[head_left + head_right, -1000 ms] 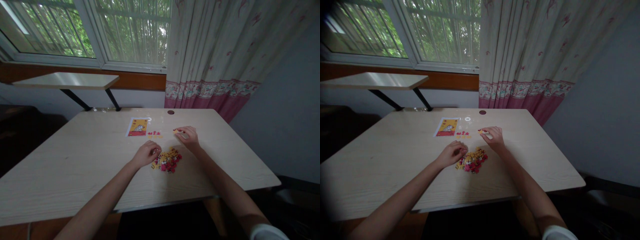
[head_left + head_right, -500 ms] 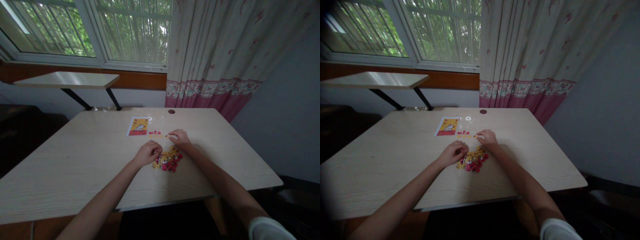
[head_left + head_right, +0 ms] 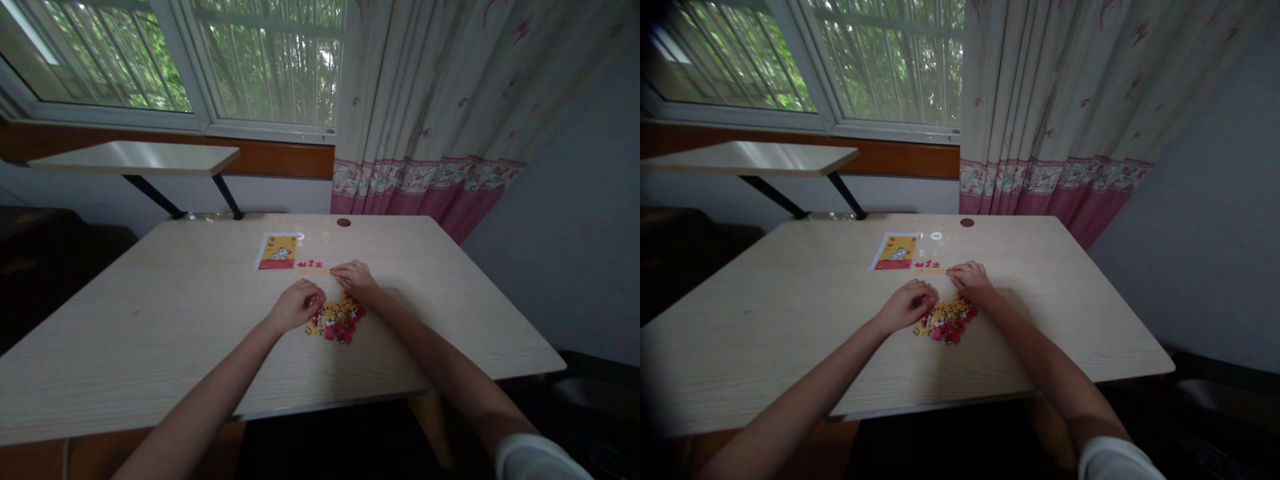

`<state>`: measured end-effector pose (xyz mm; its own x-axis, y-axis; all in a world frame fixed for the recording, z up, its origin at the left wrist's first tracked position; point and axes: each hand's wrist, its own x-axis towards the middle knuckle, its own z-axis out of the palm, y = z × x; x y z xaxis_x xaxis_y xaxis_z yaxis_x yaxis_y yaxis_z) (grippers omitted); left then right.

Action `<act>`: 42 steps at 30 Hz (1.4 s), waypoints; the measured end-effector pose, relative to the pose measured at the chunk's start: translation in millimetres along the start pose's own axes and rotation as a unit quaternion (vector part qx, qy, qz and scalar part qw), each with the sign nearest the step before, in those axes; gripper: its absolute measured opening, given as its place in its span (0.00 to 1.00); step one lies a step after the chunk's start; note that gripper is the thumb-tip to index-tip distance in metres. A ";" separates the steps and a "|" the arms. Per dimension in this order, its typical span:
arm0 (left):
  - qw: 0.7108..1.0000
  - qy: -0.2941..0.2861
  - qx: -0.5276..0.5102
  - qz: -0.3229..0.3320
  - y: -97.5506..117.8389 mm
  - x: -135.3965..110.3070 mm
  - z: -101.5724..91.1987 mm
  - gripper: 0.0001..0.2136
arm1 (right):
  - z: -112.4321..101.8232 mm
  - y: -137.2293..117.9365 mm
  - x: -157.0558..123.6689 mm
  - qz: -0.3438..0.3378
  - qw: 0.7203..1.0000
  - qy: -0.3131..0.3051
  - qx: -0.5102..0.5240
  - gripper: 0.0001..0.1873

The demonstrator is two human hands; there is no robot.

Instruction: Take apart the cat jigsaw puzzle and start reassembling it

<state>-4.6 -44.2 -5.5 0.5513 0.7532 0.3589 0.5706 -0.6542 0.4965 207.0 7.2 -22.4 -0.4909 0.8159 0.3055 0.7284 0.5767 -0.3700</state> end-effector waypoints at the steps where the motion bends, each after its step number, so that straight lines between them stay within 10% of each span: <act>1: 1.000 0.000 0.000 0.001 -0.1 0.1 0.2 0.08 | -0.4 -0.2 0.1 -0.002 1.000 -0.004 0.001 0.13; 21: 1.000 0.015 0.026 -0.008 -2.3 0.0 -5.0 0.08 | -5.8 8.2 -7.2 0.010 1.000 0.025 -0.005 0.13; 31: 0.999 0.020 0.041 -0.009 -2.9 -2.1 -8.7 0.09 | -36.1 28.3 -28.2 -0.112 0.991 -0.050 0.051 0.14; 42: 0.999 0.009 0.046 0.000 -2.3 -1.9 -7.6 0.08 | -38.0 -6.2 -28.3 -0.121 0.982 -0.113 0.090 0.11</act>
<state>-11.5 -43.6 -1.4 0.5408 0.7542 0.3726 0.6248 -0.6567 0.4223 234.6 -21.1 4.7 -0.7479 0.6303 0.2084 0.4909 0.7364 -0.4655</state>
